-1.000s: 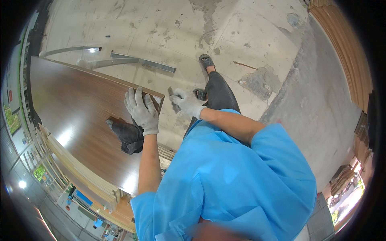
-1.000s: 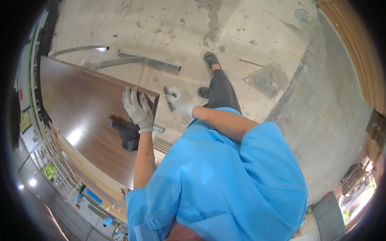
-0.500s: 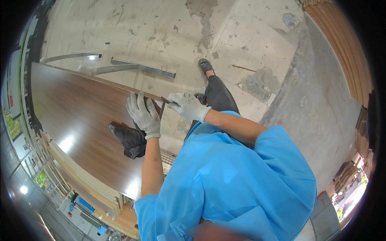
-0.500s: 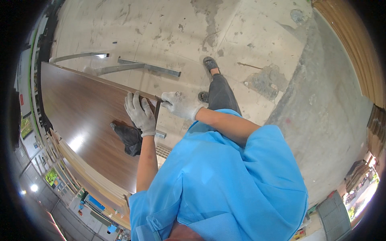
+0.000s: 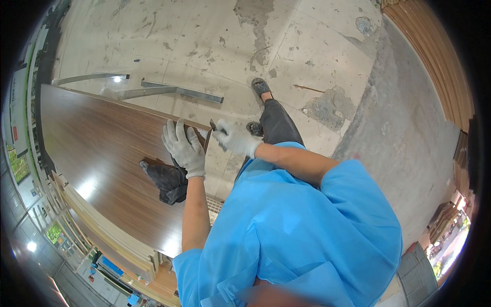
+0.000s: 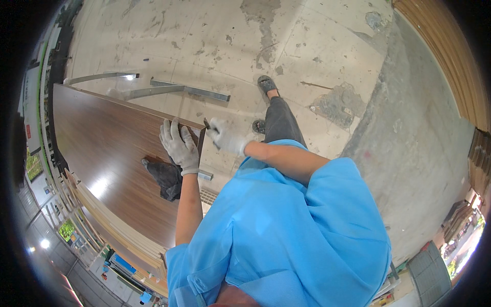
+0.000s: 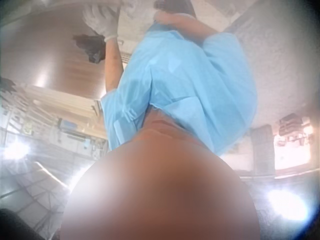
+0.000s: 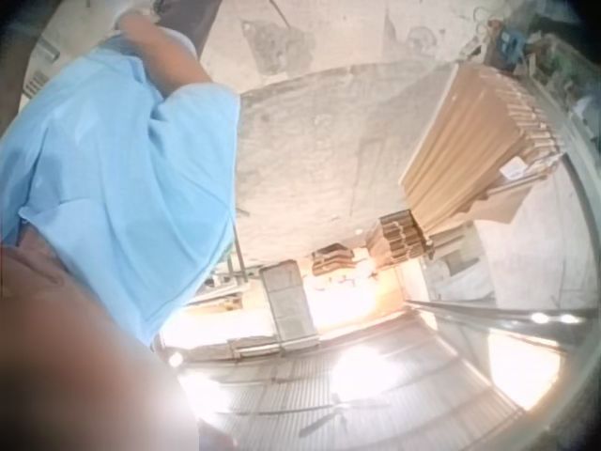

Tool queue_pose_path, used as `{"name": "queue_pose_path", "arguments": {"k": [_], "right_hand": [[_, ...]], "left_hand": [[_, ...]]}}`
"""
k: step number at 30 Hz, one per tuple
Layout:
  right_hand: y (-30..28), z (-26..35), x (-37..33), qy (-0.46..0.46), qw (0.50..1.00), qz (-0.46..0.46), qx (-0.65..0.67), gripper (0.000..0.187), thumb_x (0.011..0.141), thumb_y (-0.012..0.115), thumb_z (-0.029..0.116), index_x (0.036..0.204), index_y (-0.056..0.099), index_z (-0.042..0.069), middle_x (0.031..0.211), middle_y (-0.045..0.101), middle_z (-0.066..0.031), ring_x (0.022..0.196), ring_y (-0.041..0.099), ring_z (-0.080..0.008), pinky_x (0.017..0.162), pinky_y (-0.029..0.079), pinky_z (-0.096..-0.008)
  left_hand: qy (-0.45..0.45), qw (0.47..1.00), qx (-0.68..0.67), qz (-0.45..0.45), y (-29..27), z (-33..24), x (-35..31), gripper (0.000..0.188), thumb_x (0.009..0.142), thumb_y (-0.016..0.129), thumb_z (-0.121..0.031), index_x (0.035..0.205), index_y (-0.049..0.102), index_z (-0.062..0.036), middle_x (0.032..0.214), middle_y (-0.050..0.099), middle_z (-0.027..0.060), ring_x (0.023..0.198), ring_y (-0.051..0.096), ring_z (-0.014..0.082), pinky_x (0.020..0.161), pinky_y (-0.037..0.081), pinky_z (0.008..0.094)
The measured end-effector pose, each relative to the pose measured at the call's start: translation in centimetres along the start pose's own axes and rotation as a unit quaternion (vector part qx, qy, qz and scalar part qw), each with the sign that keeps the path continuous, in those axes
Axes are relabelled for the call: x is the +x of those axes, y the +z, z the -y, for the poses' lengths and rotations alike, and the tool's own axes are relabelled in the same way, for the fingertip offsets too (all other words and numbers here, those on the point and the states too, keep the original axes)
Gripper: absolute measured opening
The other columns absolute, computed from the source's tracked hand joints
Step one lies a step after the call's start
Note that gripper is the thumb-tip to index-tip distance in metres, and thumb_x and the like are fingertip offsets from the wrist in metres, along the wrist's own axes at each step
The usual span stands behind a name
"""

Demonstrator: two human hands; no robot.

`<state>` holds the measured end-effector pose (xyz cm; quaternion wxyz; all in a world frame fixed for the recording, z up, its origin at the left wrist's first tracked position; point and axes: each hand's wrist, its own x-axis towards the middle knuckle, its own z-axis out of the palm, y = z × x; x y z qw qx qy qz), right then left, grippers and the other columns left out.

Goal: The person wipes a large wooden board with a dark cloth, moving across the surface and edges. They occasionally use a small tool to scrape or clean the edges. The person continues wiping different sections of the board throughout the clip.

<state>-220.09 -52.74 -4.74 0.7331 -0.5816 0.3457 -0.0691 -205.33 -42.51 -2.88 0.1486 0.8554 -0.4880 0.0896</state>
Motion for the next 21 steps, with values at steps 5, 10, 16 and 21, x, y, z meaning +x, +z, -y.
{"name": "queue_pose_path", "arguments": {"k": [5, 10, 16, 21], "right_hand": [[1.8, -1.2, -0.9, 0.045, 0.986, -0.040, 0.153, 0.020, 0.095, 0.061, 0.019, 0.089, 0.055, 0.001, 0.074, 0.064, -0.0142, 0.069, 0.065, -0.0258, 0.065, 0.050, -0.0413], [2.2, -2.3, -0.6, -0.154, 0.984, -0.043, -0.079, 0.019, 0.097, 0.063, 0.023, 0.092, 0.058, 0.005, 0.073, 0.065, -0.0093, 0.061, 0.062, -0.0180, 0.057, 0.048, -0.0364], [-1.8, -1.8, 1.1, -0.082, 0.983, -0.157, 0.051, 0.016, 0.096, 0.066, 0.016, 0.088, 0.058, 0.005, 0.074, 0.062, -0.0039, 0.063, 0.060, -0.0110, 0.055, 0.049, -0.0299], [-5.0, -0.6, 2.9, -0.106, 0.978, -0.177, 0.038, 0.015, 0.095, 0.066, 0.013, 0.087, 0.059, 0.003, 0.074, 0.062, -0.0031, 0.063, 0.059, -0.0114, 0.057, 0.050, -0.0294]], "left_hand": [[-0.011, 1.000, -0.002, 0.013, 0.0, 0.1, -0.2, 0.037, 0.102, 0.051, -0.028, 0.129, 0.060, -0.0044, 0.140, 0.054, 0.0230, 0.134, 0.043, 0.0452, 0.114, 0.032, 0.0552], [0.006, 0.999, -0.034, -0.003, -0.1, 0.1, -0.3, 0.035, 0.098, 0.058, -0.026, 0.126, 0.061, -0.0049, 0.138, 0.054, 0.0242, 0.134, 0.043, 0.0458, 0.115, 0.030, 0.0558], [0.199, 0.976, -0.039, 0.079, -0.8, 0.1, -0.4, 0.023, 0.081, 0.072, -0.028, 0.095, 0.063, -0.0119, 0.112, 0.065, 0.0120, 0.127, 0.052, 0.0391, 0.111, 0.029, 0.0654], [0.191, 0.978, -0.014, 0.080, 1.4, -0.3, 0.4, 0.024, 0.083, 0.070, -0.029, 0.094, 0.061, -0.0105, 0.110, 0.064, 0.0118, 0.125, 0.054, 0.0391, 0.111, 0.028, 0.0683]]}}
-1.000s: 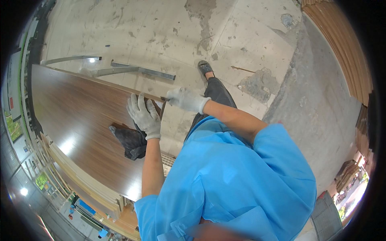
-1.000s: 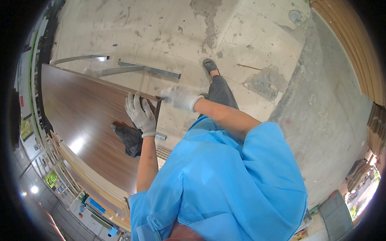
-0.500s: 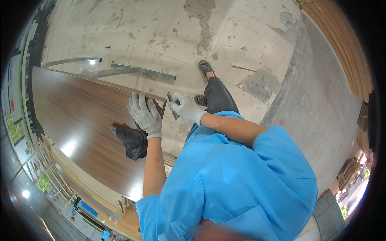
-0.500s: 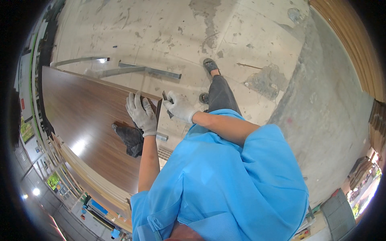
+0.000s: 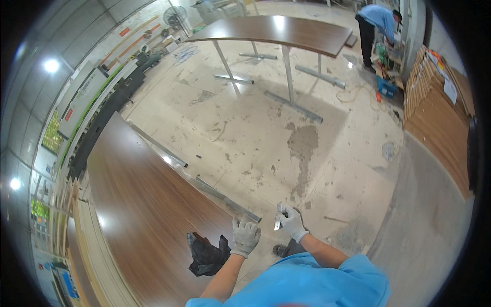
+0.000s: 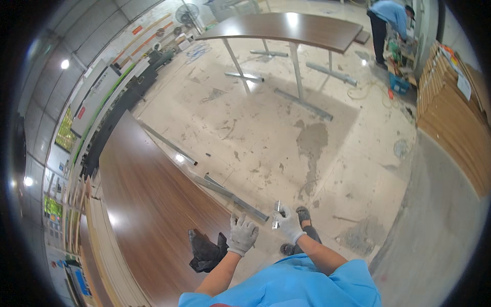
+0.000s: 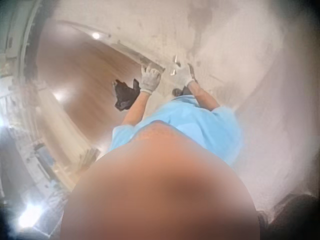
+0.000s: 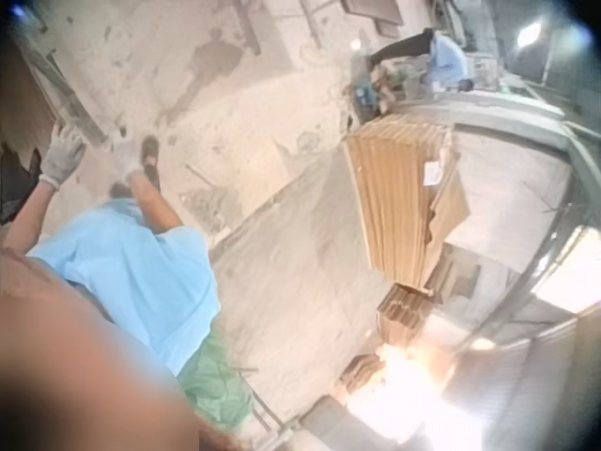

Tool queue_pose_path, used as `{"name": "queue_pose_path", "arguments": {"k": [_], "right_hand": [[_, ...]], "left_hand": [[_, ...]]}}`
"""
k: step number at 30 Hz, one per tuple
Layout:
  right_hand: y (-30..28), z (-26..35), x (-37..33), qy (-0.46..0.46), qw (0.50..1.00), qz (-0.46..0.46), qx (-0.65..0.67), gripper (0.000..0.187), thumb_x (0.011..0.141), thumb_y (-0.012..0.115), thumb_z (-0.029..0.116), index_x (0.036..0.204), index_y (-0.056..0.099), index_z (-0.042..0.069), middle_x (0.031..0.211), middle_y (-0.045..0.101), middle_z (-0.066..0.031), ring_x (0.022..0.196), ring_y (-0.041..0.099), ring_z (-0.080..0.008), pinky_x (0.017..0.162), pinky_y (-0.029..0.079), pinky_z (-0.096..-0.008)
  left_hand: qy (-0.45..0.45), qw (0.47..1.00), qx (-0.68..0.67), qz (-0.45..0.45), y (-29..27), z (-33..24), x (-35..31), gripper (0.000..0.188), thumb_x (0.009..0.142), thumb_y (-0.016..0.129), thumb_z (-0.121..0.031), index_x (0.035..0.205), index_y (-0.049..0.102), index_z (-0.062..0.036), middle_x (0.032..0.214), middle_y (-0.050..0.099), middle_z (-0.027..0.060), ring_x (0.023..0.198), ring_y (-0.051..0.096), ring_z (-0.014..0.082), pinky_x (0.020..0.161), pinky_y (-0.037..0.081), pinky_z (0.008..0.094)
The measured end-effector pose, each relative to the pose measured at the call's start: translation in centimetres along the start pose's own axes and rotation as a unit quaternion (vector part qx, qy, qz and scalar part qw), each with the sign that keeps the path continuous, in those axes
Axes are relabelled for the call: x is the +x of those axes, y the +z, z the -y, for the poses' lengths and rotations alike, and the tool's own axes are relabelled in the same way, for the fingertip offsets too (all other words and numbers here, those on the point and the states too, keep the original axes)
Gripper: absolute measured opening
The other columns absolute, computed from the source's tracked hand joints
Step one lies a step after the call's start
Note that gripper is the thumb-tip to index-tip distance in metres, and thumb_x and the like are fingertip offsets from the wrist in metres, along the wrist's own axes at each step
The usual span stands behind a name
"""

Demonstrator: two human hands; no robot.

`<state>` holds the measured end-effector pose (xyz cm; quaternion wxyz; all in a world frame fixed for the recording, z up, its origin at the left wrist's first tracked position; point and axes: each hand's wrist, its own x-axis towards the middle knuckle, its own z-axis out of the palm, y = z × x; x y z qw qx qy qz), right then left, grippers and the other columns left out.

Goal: The person wipes a large wooden board with a dark cloth, moving across the surface and edges. They occasionally use a small tool to scrape or clean the edges. The person continues wiping different sections of the board throughout the clip.

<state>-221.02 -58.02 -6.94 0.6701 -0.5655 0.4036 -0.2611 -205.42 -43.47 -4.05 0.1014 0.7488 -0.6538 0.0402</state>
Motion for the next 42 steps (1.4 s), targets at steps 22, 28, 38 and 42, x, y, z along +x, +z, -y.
{"name": "queue_pose_path", "arguments": {"k": [22, 28, 38, 42], "right_hand": [[3.0, 8.1, 3.7, -0.136, 0.946, 0.275, -0.105, 0.022, 0.103, 0.060, 0.017, 0.084, 0.049, 0.011, 0.075, 0.054, 0.0013, 0.066, 0.057, -0.0082, 0.060, 0.050, -0.0253], [4.0, 11.1, 3.3, -0.179, 0.929, 0.290, -0.146, 0.024, 0.102, 0.061, 0.017, 0.083, 0.048, 0.009, 0.075, 0.053, 0.0015, 0.066, 0.052, -0.0067, 0.059, 0.044, -0.0229], [-2.7, 11.1, 8.7, -0.153, 0.971, 0.145, -0.112, 0.026, 0.102, 0.062, 0.020, 0.081, 0.049, 0.011, 0.075, 0.047, 0.0050, 0.064, 0.044, -0.0050, 0.057, 0.039, -0.0226], [2.9, 12.3, 9.0, -0.216, 0.942, 0.227, -0.124, 0.024, 0.102, 0.061, 0.018, 0.083, 0.051, 0.010, 0.075, 0.051, 0.0037, 0.066, 0.049, -0.0063, 0.060, 0.044, -0.0225]], "left_hand": [[-0.558, 0.818, 0.044, -0.131, -4.6, 0.5, -12.5, 0.061, 0.087, 0.060, -0.062, 0.137, 0.058, -0.0274, 0.155, 0.042, 0.0140, 0.143, 0.033, 0.0457, 0.114, 0.015, 0.0718], [-0.659, 0.640, 0.259, -0.300, -7.9, 3.7, -28.7, 0.016, 0.093, 0.053, -0.018, 0.091, 0.068, -0.0210, 0.083, 0.065, 0.0075, 0.077, 0.065, 0.0247, 0.067, 0.050, 0.0427], [-0.664, 0.582, 0.258, -0.392, -9.9, -0.2, -38.2, 0.018, 0.097, 0.059, -0.019, 0.105, 0.068, -0.0066, 0.099, 0.070, 0.0154, 0.093, 0.066, 0.0346, 0.082, 0.052, 0.0438], [-0.526, 0.810, 0.130, -0.224, -8.7, 1.0, -18.0, 0.015, 0.089, 0.062, -0.029, 0.100, 0.068, -0.0208, 0.093, 0.069, 0.0056, 0.092, 0.064, 0.0286, 0.081, 0.049, 0.0465]]}}
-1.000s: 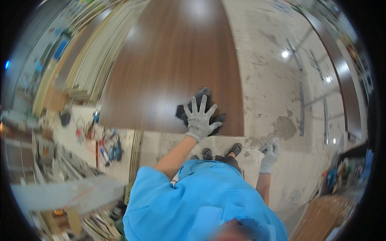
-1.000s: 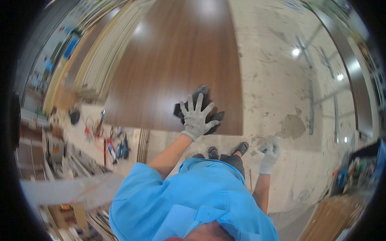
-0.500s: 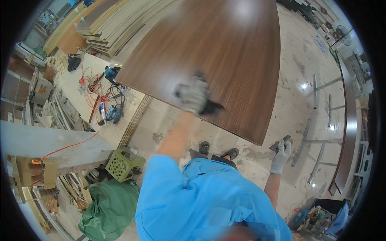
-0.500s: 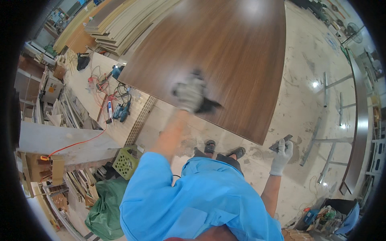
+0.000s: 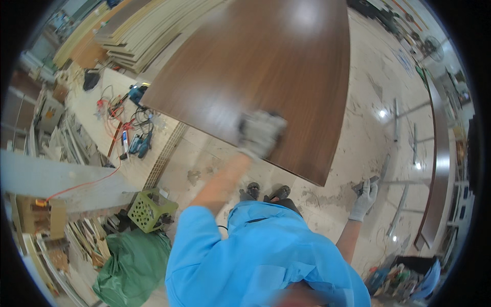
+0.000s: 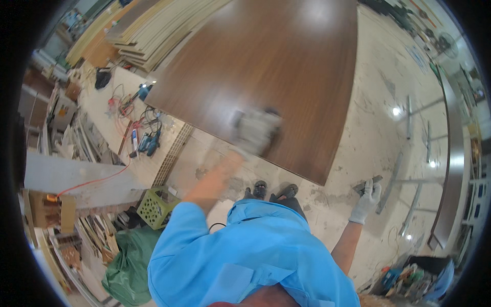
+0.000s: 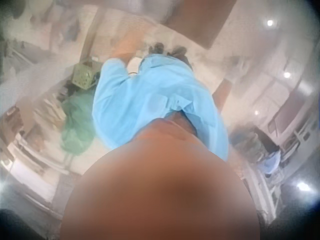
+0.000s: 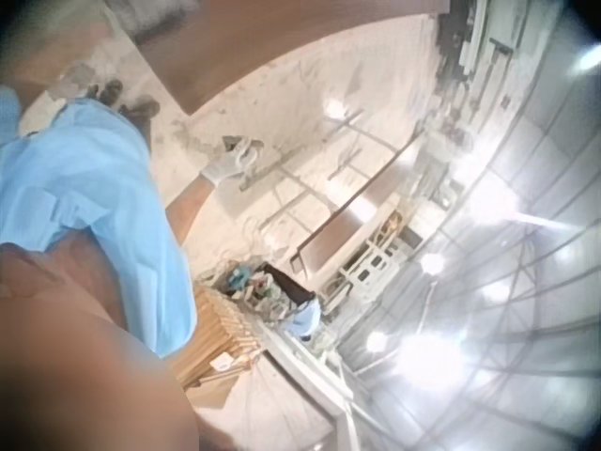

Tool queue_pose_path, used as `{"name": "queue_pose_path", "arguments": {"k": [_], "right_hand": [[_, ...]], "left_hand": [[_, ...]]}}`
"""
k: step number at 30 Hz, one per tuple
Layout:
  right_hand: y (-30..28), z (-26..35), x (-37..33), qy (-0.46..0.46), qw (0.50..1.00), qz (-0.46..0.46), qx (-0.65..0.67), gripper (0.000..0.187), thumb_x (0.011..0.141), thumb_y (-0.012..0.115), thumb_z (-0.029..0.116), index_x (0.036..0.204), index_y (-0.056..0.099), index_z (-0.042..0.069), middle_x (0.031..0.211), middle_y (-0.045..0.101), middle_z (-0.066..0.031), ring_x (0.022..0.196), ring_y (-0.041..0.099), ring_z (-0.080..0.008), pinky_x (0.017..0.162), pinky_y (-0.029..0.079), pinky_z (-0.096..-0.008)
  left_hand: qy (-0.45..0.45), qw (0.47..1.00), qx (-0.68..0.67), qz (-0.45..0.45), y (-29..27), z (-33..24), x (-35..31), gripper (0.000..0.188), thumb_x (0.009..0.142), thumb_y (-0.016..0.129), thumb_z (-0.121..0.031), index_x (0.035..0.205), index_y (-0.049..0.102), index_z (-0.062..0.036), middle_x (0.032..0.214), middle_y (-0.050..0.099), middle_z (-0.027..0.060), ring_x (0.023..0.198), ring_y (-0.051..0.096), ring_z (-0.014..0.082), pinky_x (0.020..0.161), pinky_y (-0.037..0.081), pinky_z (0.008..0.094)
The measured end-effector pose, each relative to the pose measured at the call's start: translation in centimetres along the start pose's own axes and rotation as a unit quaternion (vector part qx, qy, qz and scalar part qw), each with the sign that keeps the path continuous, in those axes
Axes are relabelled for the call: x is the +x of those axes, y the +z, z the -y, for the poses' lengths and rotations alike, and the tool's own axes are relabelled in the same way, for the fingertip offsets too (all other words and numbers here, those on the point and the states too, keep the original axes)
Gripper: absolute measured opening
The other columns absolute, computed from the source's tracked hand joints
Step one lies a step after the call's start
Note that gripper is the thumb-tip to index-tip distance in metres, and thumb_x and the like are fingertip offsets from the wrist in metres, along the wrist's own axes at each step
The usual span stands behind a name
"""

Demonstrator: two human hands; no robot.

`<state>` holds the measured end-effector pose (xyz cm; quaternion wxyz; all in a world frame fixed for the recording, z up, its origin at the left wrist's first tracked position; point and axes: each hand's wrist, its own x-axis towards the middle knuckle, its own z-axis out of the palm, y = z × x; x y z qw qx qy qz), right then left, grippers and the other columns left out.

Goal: The person wipes a large wooden board with a dark cloth, moving across the surface and edges. They occasionally use a small tool to scrape or clean the edges. The person continues wiping different sections of the board throughout the clip.

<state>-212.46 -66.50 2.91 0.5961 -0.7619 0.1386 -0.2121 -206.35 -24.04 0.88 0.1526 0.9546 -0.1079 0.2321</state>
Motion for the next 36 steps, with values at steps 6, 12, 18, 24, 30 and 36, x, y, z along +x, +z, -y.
{"name": "queue_pose_path", "arguments": {"k": [6, 12, 18, 24, 30, 36], "right_hand": [[6.6, 2.0, 3.1, -0.062, 0.989, 0.136, 0.009, 0.019, 0.103, 0.060, 0.020, 0.089, 0.055, 0.008, 0.076, 0.056, 0.0014, 0.066, 0.053, -0.0071, 0.061, 0.047, -0.0241], [10.2, 1.6, 5.4, -0.064, 0.978, 0.196, 0.026, 0.019, 0.104, 0.058, 0.018, 0.090, 0.053, 0.006, 0.078, 0.059, -0.0015, 0.067, 0.057, -0.0094, 0.063, 0.050, -0.0259], [15.6, 2.9, 6.4, 0.001, 0.977, 0.212, 0.028, 0.018, 0.103, 0.059, 0.017, 0.089, 0.055, 0.006, 0.081, 0.061, -0.0031, 0.071, 0.061, -0.0109, 0.065, 0.053, -0.0272], [22.3, 3.7, 4.9, 0.021, 0.989, 0.149, 0.010, 0.021, 0.102, 0.062, 0.018, 0.087, 0.053, 0.006, 0.078, 0.061, -0.0031, 0.068, 0.061, -0.0104, 0.061, 0.053, -0.0274], [30.1, 2.9, 1.4, 0.071, 0.995, 0.070, 0.026, 0.020, 0.104, 0.057, 0.020, 0.089, 0.052, 0.008, 0.072, 0.057, -0.0022, 0.059, 0.052, -0.0088, 0.053, 0.044, -0.0264], [33.6, 1.8, -0.4, 0.097, 0.993, -0.060, 0.022, 0.020, 0.106, 0.052, 0.023, 0.093, 0.051, 0.008, 0.073, 0.055, -0.0017, 0.058, 0.051, -0.0090, 0.053, 0.045, -0.0261]], "left_hand": [[0.030, 0.978, -0.118, 0.169, 6.1, -13.2, 1.2, 0.044, 0.089, 0.063, -0.053, 0.123, 0.065, -0.0267, 0.152, 0.046, 0.0110, 0.144, 0.032, 0.0440, 0.117, 0.017, 0.0672], [-0.002, 0.991, -0.085, 0.102, 8.1, -8.7, 4.4, 0.034, 0.090, 0.064, -0.041, 0.117, 0.066, -0.0206, 0.141, 0.054, 0.0124, 0.138, 0.044, 0.0371, 0.119, 0.023, 0.0584], [-0.160, 0.984, 0.064, -0.051, 4.5, 15.2, 3.9, 0.020, 0.087, 0.064, -0.031, 0.099, 0.071, -0.0162, 0.099, 0.067, 0.0108, 0.095, 0.065, 0.0272, 0.078, 0.053, 0.0422], [-0.507, 0.851, 0.104, -0.089, -13.1, 40.5, -9.4, 0.014, 0.094, 0.057, -0.015, 0.091, 0.071, -0.0107, 0.088, 0.072, 0.0086, 0.074, 0.068, 0.0246, 0.066, 0.053, 0.0386], [-0.349, 0.886, -0.259, -0.164, -8.0, 30.7, -0.1, 0.015, 0.098, 0.058, -0.019, 0.098, 0.064, -0.0049, 0.091, 0.066, 0.0133, 0.083, 0.063, 0.0314, 0.075, 0.049, 0.0418], [0.189, 0.950, -0.165, 0.184, 2.1, 12.8, 10.0, 0.051, 0.083, 0.070, -0.049, 0.124, 0.064, -0.0184, 0.144, 0.053, 0.0164, 0.137, 0.042, 0.0419, 0.115, 0.027, 0.0596]]}}
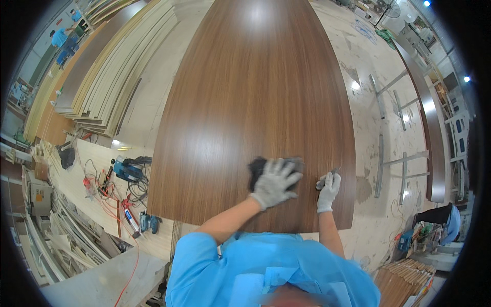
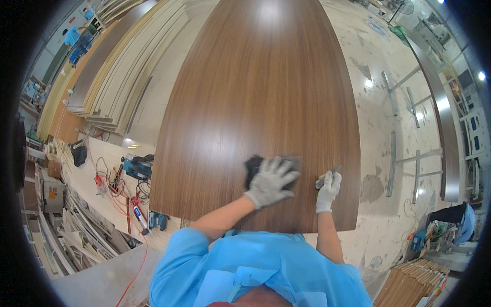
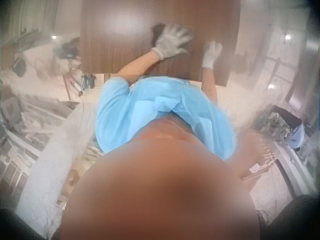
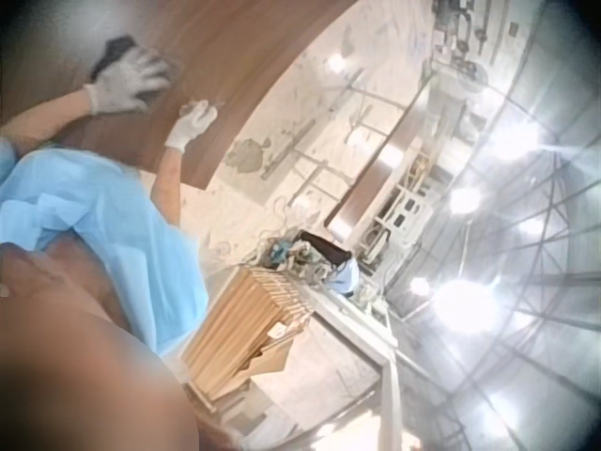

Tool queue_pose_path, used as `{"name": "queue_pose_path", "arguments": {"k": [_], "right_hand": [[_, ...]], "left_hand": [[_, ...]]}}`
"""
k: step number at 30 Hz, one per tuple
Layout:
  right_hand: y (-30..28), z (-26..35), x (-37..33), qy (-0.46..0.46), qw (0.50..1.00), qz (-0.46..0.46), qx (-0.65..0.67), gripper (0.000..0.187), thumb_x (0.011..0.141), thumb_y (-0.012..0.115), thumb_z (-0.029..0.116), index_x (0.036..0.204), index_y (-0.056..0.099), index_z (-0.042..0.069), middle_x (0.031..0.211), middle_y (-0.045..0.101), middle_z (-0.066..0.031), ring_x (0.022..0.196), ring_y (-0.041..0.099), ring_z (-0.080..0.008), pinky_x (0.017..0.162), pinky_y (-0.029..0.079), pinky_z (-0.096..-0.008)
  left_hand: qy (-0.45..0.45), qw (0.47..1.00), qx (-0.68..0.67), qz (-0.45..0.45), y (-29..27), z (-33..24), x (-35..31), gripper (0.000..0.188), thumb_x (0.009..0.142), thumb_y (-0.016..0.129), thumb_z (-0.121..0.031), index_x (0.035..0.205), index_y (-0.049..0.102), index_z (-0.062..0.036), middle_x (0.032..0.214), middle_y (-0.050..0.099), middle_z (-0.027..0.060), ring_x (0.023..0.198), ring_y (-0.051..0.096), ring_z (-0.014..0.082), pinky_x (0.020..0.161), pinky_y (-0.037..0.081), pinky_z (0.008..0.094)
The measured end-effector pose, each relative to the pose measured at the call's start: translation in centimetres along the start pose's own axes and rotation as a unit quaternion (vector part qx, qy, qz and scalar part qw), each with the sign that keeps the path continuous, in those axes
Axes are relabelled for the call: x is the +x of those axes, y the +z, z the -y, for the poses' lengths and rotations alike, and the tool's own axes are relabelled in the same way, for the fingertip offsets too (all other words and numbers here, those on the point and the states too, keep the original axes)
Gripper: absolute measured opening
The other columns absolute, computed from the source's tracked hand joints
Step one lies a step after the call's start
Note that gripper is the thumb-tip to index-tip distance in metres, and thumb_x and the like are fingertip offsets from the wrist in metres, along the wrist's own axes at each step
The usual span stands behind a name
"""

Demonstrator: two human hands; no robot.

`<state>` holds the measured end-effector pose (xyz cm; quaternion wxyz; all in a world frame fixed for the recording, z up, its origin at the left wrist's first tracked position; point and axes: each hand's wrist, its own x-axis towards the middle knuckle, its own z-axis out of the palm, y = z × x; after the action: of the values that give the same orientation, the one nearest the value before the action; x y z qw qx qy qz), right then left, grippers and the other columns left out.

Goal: The person wipes a large wooden board with a dark cloth, moving across the surface and edges. They occasionally use a small tool to scrape or clean the edges. The person continues wiping different sections of the board throughout the clip.

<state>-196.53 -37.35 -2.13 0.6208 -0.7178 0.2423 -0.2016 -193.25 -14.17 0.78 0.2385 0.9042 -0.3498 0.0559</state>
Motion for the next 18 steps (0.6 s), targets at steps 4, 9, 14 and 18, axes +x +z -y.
{"name": "queue_pose_path", "arguments": {"k": [4, 9, 14, 18], "right_hand": [[-0.3, -0.6, 0.0, -0.001, 0.997, -0.072, -0.020, 0.020, 0.107, 0.050, 0.024, 0.095, 0.049, 0.008, 0.074, 0.055, -0.0019, 0.057, 0.052, -0.0096, 0.052, 0.045, -0.0259], [-0.4, -0.8, -0.2, -0.015, 0.995, -0.066, -0.076, 0.019, 0.107, 0.050, 0.023, 0.097, 0.049, 0.008, 0.075, 0.054, -0.0018, 0.057, 0.051, -0.0086, 0.050, 0.043, -0.0245], [-0.1, -0.7, -0.6, -0.019, 0.993, -0.066, -0.095, 0.020, 0.107, 0.050, 0.024, 0.096, 0.049, 0.007, 0.074, 0.053, -0.0012, 0.057, 0.050, -0.0075, 0.049, 0.043, -0.0232], [0.1, -0.6, -0.6, -0.004, 0.990, -0.092, -0.103, 0.023, 0.107, 0.050, 0.026, 0.093, 0.049, 0.007, 0.073, 0.053, -0.0014, 0.056, 0.049, -0.0075, 0.048, 0.042, -0.0232]], "left_hand": [[0.089, 0.995, -0.032, 0.014, 3.4, 0.9, 7.9, 0.061, 0.086, 0.064, -0.056, 0.135, 0.060, -0.0203, 0.148, 0.050, 0.0146, 0.140, 0.040, 0.0410, 0.116, 0.026, 0.0606], [-0.041, 0.994, 0.066, -0.071, 1.1, 13.9, 16.6, 0.043, 0.083, 0.070, -0.042, 0.119, 0.069, -0.0186, 0.138, 0.059, 0.0092, 0.127, 0.055, 0.0334, 0.107, 0.040, 0.0533], [-0.313, 0.901, 0.253, -0.158, -9.3, 32.3, 17.4, 0.036, 0.092, 0.062, -0.041, 0.122, 0.067, -0.0220, 0.138, 0.059, 0.0058, 0.127, 0.054, 0.0297, 0.104, 0.042, 0.0502], [-0.205, 0.948, 0.216, -0.108, -5.6, 29.1, 18.9, 0.036, 0.093, 0.060, -0.037, 0.123, 0.066, -0.0189, 0.137, 0.060, 0.0051, 0.128, 0.053, 0.0267, 0.109, 0.039, 0.0487]]}}
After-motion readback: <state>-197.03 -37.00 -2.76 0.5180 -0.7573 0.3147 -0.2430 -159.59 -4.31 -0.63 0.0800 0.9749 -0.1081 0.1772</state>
